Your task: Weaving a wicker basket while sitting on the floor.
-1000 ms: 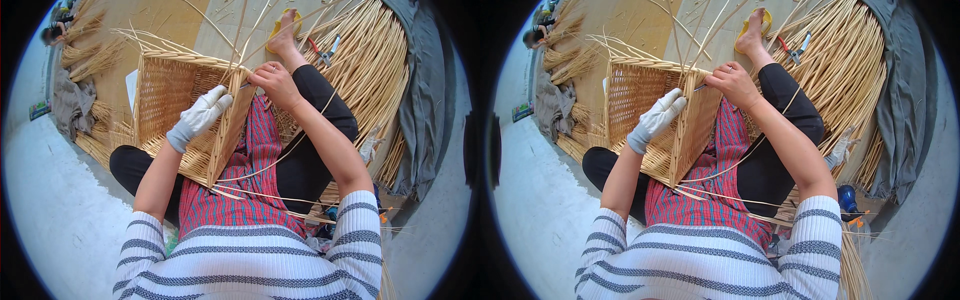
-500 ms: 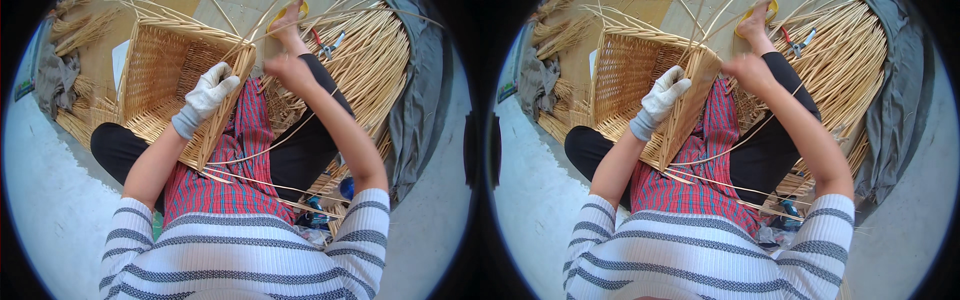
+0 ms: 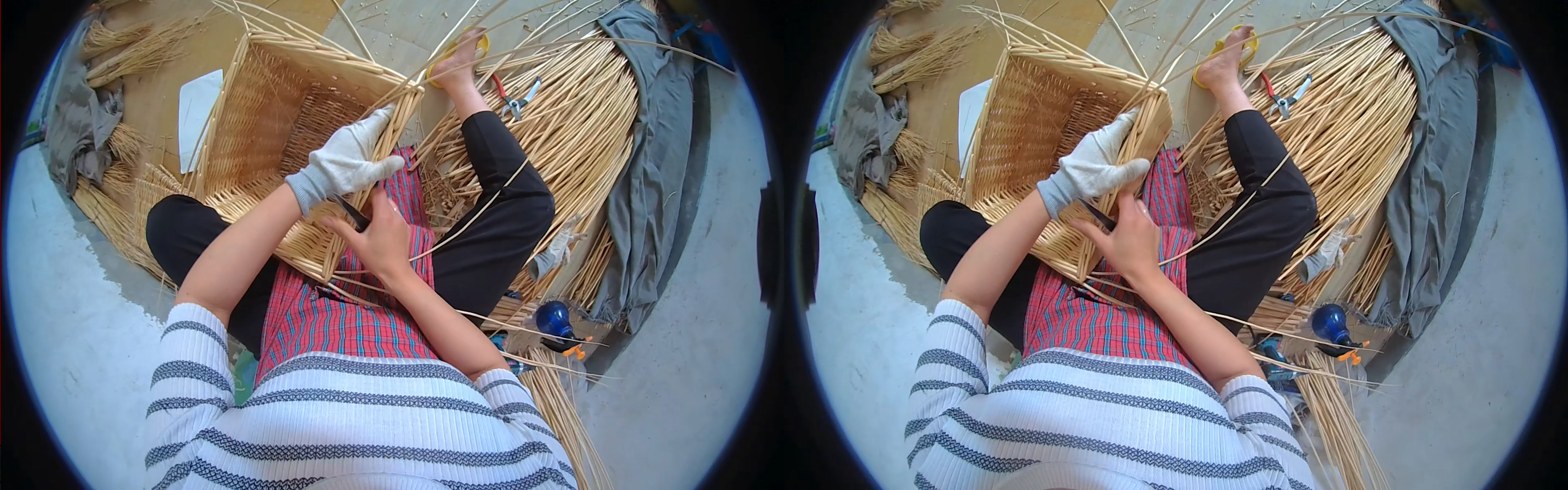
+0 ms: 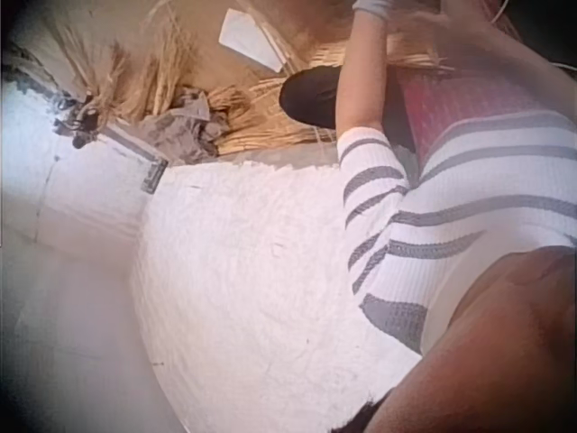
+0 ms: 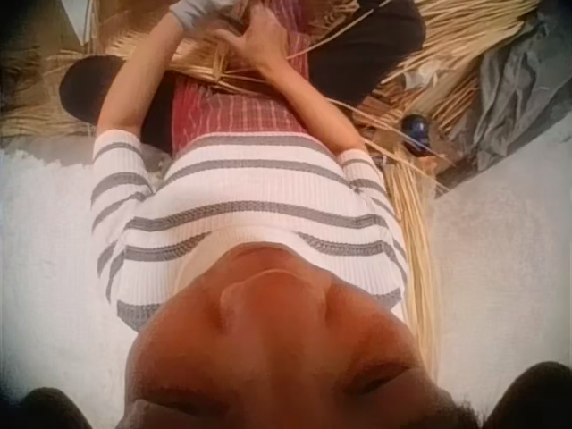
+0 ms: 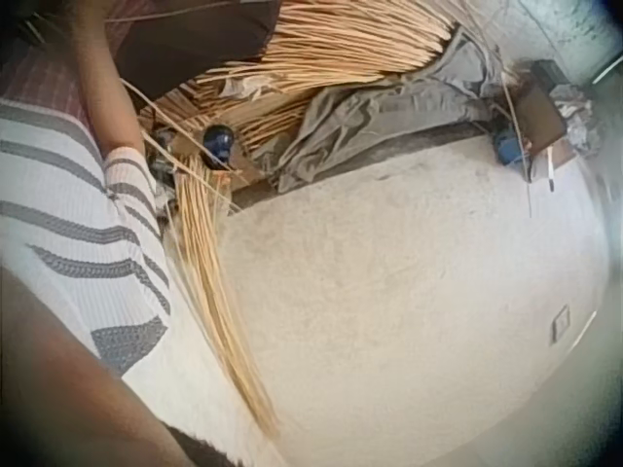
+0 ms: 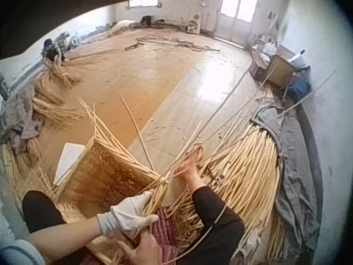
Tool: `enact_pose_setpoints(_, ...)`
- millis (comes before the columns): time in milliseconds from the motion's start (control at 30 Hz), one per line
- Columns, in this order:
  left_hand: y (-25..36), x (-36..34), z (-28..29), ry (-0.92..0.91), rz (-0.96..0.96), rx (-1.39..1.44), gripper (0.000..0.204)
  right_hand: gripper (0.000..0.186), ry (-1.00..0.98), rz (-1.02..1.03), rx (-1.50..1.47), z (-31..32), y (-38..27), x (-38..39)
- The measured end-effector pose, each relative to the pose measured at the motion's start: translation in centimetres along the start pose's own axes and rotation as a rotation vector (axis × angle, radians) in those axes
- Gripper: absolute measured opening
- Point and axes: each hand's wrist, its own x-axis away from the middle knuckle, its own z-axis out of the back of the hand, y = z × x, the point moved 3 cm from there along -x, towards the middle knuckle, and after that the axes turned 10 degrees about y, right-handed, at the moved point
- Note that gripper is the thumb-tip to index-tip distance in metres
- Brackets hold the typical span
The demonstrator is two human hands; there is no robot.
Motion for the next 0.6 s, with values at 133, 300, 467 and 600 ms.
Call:
enact_pose_setpoints(133, 0.2, 0.0, 0.6, -0.031, 0.033, 0.124, 0.089, 0.060, -0.025, 0.067, 0.146, -1.1, -0.2, -0.8)
enact_pose_setpoints(300, -1.2, 0.2, 1.0, -0.075, 0.015, 0.167, 0.089, 0.057, -0.132, 0.110, 0.231, -1.2, -0.5, -1.1)
enact_pose_setpoints(467, -3.0, 2.3, 1.6, -0.098, 0.491, 1.024, 0.068, 0.048, -0.411, -0.479, -0.245, 2.4, 1.5, -0.6)
enact_pose_setpoints(600, 1.8, 3.4, 5.3, -0.208, 0.232, -0.100, 0.063, 0.035, -0.190, -0.503, -0.408, 4.9, 1.8, -0.4)
